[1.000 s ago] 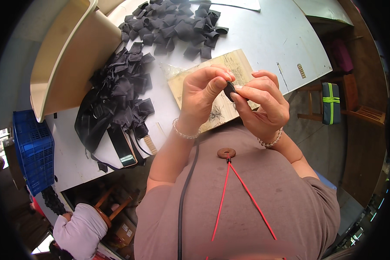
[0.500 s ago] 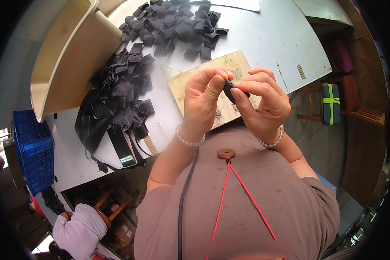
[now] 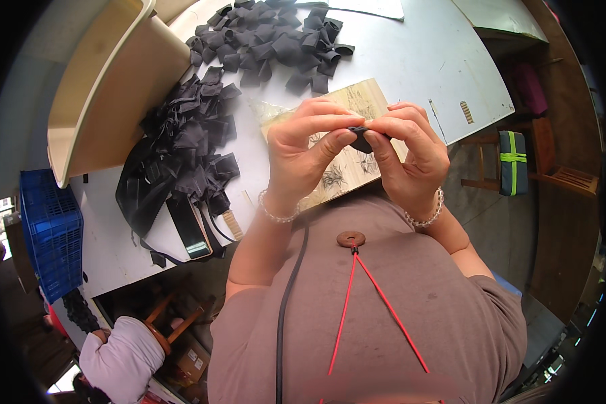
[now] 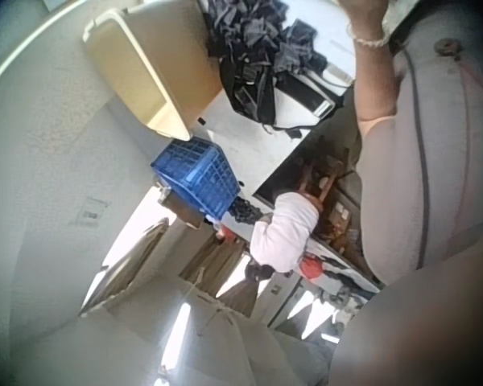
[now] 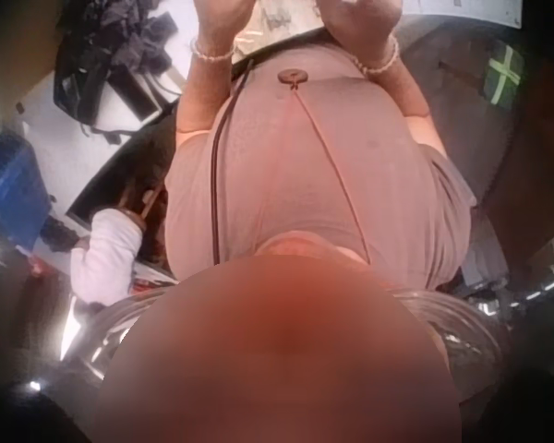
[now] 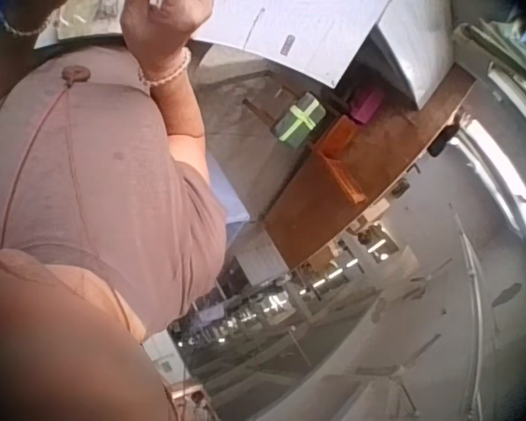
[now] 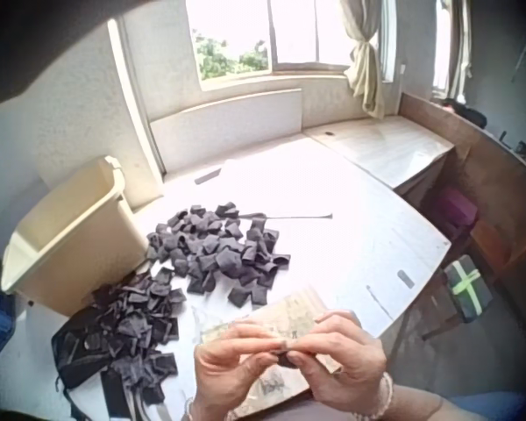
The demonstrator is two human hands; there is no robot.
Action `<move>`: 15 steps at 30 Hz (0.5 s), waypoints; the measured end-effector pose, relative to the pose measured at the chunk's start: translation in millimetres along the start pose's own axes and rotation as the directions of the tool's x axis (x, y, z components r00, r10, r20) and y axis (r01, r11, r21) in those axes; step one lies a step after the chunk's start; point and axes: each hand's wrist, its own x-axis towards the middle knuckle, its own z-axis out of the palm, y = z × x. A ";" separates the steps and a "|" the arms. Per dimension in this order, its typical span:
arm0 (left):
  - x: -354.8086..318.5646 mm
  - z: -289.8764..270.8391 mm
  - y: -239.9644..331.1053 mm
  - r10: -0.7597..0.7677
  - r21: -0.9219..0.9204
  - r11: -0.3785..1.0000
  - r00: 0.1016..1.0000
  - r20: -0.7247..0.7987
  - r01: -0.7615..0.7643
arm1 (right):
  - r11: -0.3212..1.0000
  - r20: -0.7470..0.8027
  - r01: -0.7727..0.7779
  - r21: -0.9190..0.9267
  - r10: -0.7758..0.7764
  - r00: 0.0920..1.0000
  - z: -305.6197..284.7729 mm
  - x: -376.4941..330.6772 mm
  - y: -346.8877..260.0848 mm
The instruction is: Assembling small black foam pads by pressing them onto a metal pin jig on a wooden block.
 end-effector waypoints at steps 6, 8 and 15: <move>-3.4 8.3 -0.9 0.049 0.115 0.993 0.990 -0.131 -0.034 | 0.999 0.002 0.024 -0.030 -0.024 1.000 2.8 1.7 3.5; -2.9 8.4 -1.6 0.059 0.131 0.991 0.988 -0.146 -0.040 | 0.999 0.002 0.014 -0.045 -0.014 1.000 2.9 0.6 5.6; -2.0 9.2 0.2 0.125 0.229 0.969 0.982 -0.141 -0.091 | 0.998 0.029 0.043 -0.037 -0.041 0.999 3.2 -1.1 9.1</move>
